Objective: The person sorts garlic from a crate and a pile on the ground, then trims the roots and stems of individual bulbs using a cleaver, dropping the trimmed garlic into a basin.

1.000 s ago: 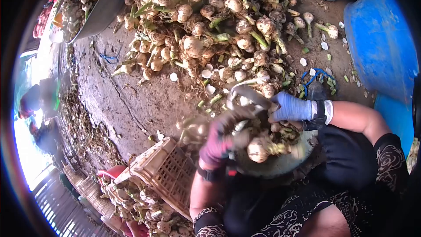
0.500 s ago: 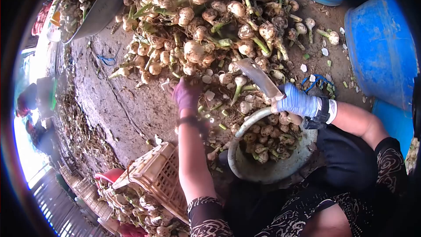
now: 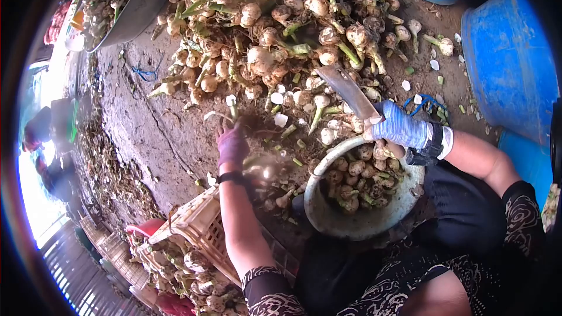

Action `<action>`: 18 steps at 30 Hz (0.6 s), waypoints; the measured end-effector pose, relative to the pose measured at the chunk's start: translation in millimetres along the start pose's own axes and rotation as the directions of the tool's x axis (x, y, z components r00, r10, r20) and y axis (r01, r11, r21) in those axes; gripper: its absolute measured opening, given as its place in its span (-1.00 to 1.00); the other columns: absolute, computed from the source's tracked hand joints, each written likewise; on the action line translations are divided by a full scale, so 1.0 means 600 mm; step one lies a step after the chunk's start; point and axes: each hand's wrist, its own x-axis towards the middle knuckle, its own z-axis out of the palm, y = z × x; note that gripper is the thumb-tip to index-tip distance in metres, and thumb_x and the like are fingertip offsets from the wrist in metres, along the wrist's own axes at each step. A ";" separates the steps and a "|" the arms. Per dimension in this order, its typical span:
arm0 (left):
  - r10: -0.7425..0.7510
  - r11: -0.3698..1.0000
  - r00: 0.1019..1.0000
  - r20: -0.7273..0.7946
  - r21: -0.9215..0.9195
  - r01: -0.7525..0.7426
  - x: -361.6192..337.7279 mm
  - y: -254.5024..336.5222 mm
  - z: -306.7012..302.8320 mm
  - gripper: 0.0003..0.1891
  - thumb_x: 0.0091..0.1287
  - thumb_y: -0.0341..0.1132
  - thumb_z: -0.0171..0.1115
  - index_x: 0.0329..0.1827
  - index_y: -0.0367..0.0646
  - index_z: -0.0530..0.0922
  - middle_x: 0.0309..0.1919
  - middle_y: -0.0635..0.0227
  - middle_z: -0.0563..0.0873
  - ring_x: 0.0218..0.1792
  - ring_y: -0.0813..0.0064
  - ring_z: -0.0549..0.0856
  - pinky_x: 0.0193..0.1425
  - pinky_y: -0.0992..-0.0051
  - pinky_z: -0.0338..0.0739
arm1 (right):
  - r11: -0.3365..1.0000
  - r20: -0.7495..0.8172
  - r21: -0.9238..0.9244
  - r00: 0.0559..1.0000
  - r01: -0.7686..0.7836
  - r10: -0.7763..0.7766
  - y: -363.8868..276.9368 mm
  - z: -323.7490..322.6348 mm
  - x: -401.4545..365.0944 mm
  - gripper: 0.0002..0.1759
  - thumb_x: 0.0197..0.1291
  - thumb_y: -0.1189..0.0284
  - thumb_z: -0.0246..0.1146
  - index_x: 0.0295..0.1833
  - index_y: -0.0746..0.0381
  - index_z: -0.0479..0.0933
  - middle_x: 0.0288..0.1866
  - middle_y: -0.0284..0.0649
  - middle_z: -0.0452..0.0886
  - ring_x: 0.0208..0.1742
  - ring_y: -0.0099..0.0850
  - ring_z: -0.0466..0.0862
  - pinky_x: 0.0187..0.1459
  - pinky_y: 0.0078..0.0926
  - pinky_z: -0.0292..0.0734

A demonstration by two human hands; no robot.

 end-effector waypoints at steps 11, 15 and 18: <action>-0.212 0.882 0.938 -0.275 0.359 0.304 -0.050 0.020 -0.054 -0.69 0.15 0.07 0.29 -0.24 0.06 0.63 -0.27 0.21 0.69 -0.05 0.17 0.60 0.11 0.22 0.45 | 0.995 -0.038 -0.088 0.998 0.046 -0.050 0.007 -0.018 -0.008 -0.75 0.03 0.40 0.33 -0.26 0.35 0.50 -0.55 -0.34 0.52 -0.60 -0.59 0.52 -0.57 -0.61 0.40; -0.391 0.320 0.910 0.136 -0.907 0.274 -0.065 0.082 -0.085 -0.76 0.06 -0.43 0.45 -0.22 -0.17 0.60 -0.28 0.36 0.69 -0.25 0.52 0.65 -0.12 0.49 0.57 | 0.764 0.034 -0.607 0.968 0.219 -0.250 -0.024 -0.002 -0.013 -0.74 -0.03 0.34 0.33 -0.31 0.30 0.52 -0.57 -0.20 0.54 -0.53 -0.43 0.58 -0.46 -0.44 0.46; -0.249 -0.080 0.955 0.160 -0.986 0.144 -0.082 0.185 -0.144 -0.68 0.15 -0.23 0.39 -0.12 -0.13 0.52 -0.34 0.40 0.67 -0.37 0.64 0.62 -0.14 0.62 0.63 | 0.447 0.165 -0.789 0.847 0.420 -0.505 -0.032 0.022 -0.011 -0.75 -0.12 0.28 0.33 -0.36 0.21 0.53 -0.51 -0.11 0.53 -0.44 -0.10 0.59 -0.39 -0.21 0.47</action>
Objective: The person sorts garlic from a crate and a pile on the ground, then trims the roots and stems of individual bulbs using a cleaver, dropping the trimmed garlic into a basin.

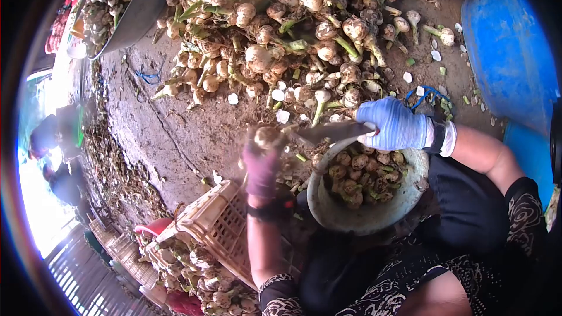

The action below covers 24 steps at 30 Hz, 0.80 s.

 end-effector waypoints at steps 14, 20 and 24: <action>0.178 0.920 0.861 0.477 0.229 -0.317 -0.116 -0.003 0.092 -0.56 0.26 -0.23 0.31 0.14 -0.24 0.46 -0.17 0.27 0.70 -0.10 0.47 0.67 -0.09 0.42 0.60 | 0.958 0.091 -0.105 0.962 0.267 -0.258 -0.015 0.010 -0.004 -0.68 -0.26 0.26 0.33 -0.33 0.19 0.54 -0.42 -0.16 0.56 -0.38 -0.12 0.62 -0.38 -0.16 0.50; 0.198 0.977 0.732 0.652 -0.069 -0.203 -0.099 0.025 0.106 -0.63 0.27 -0.20 0.26 0.00 -0.28 0.49 -0.27 0.37 0.66 -0.26 0.56 0.65 -0.13 0.53 0.56 | 0.948 0.113 -0.304 0.985 -0.090 0.130 0.076 0.009 0.001 -0.78 -0.16 0.29 0.25 -0.44 0.21 0.52 -0.51 -0.10 0.57 -0.41 -0.06 0.62 -0.35 -0.14 0.50; 0.016 0.976 0.907 0.421 -0.202 0.077 -0.073 0.031 0.106 -0.51 0.27 0.06 0.19 -0.11 -0.27 0.54 -0.59 0.49 0.48 -0.60 0.61 0.45 -0.50 0.62 0.38 | 0.887 -0.040 0.369 0.949 -0.277 0.313 0.041 -0.004 -0.011 -0.75 -0.03 0.34 0.36 -0.39 0.32 0.53 -0.53 -0.22 0.59 -0.45 -0.39 0.64 -0.38 -0.39 0.50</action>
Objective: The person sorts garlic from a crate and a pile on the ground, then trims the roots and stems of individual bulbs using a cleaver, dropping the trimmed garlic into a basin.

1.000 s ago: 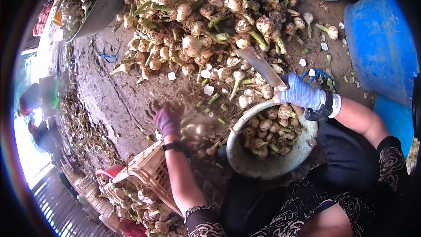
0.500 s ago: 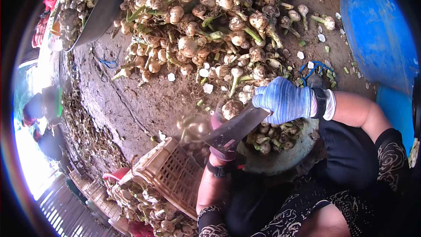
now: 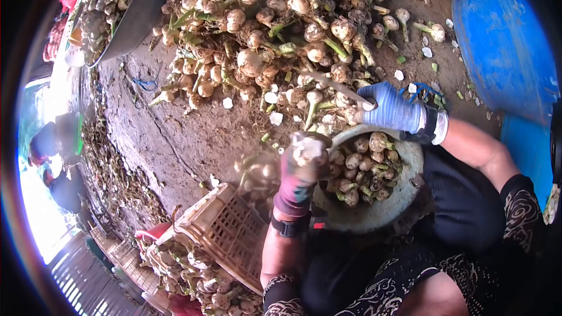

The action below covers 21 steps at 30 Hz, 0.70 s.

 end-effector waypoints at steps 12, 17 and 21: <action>-0.165 0.838 0.978 -0.127 -0.540 0.071 -0.017 -0.047 0.011 -0.64 0.35 -0.15 0.06 0.01 -0.27 0.51 0.17 0.00 0.53 0.24 0.15 0.50 0.16 0.10 0.54 | 0.732 0.297 0.579 0.929 -0.360 0.222 -0.009 0.033 -0.023 -0.80 -0.03 0.49 0.39 -0.28 0.30 0.54 -0.43 -0.38 0.58 -0.37 -0.62 0.57 -0.34 -0.60 0.49; -0.304 0.941 0.941 -0.151 -0.204 0.271 -0.011 -0.034 0.021 -0.86 0.15 -0.53 0.23 -0.24 -0.35 0.54 -0.50 0.34 0.62 -0.55 0.62 0.56 -0.47 0.64 0.44 | 0.935 0.018 0.353 0.999 -0.040 0.036 0.008 0.014 -0.002 -0.84 0.04 0.46 0.36 -0.33 0.29 0.52 -0.50 -0.37 0.55 -0.42 -0.63 0.55 -0.39 -0.60 0.46; -0.277 0.960 0.895 -0.350 -0.146 0.240 -0.005 -0.023 0.027 -0.93 0.14 -0.46 0.20 -0.42 -0.28 0.51 -0.57 0.34 0.58 -0.56 0.57 0.54 -0.44 0.57 0.45 | 0.895 0.153 0.429 0.986 -0.123 0.063 -0.008 0.015 -0.035 -0.86 0.06 0.47 0.35 -0.29 0.29 0.56 -0.52 -0.39 0.57 -0.53 -0.61 0.55 -0.48 -0.62 0.47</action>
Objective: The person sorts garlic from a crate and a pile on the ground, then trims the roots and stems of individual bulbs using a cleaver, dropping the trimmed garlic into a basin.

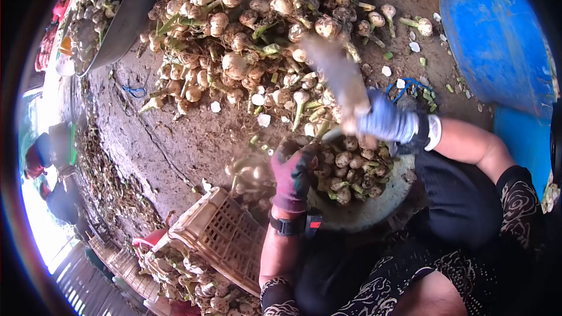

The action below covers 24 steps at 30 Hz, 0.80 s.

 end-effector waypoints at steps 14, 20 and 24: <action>0.503 0.076 0.844 0.186 0.963 -0.258 0.234 -0.009 -0.035 -0.45 0.15 -0.24 0.36 0.23 -0.05 0.43 0.00 0.10 0.62 0.01 0.17 0.62 0.05 0.26 0.54 | 0.791 -0.139 -0.597 0.988 -0.133 0.061 0.091 -0.073 -0.006 -0.64 -0.11 0.23 0.42 -0.44 0.28 0.49 -0.58 -0.13 0.54 -0.48 -0.25 0.60 -0.36 -0.32 0.48; 0.275 0.101 0.961 -0.004 0.995 -0.025 0.272 -0.031 -0.043 -0.39 0.08 -0.05 0.32 0.20 -0.09 0.45 -0.32 0.07 0.72 -0.22 0.04 0.70 -0.12 0.19 0.55 | 0.740 -0.177 -0.603 0.955 -0.298 0.240 0.099 -0.098 -0.051 -0.67 -0.14 0.26 0.39 -0.43 0.29 0.50 -0.53 -0.07 0.58 -0.48 -0.26 0.61 -0.38 -0.29 0.49; 0.215 0.604 0.926 -0.310 0.788 0.123 0.213 -0.033 -0.122 -0.53 0.22 -0.04 0.34 0.05 -0.20 0.58 -0.35 0.25 0.71 -0.34 0.45 0.67 -0.20 0.49 0.54 | 0.745 -0.185 -0.548 0.924 -0.380 0.335 0.161 -0.150 -0.136 -0.68 -0.06 0.29 0.40 -0.52 0.28 0.45 -0.65 -0.20 0.52 -0.59 -0.42 0.56 -0.51 -0.39 0.44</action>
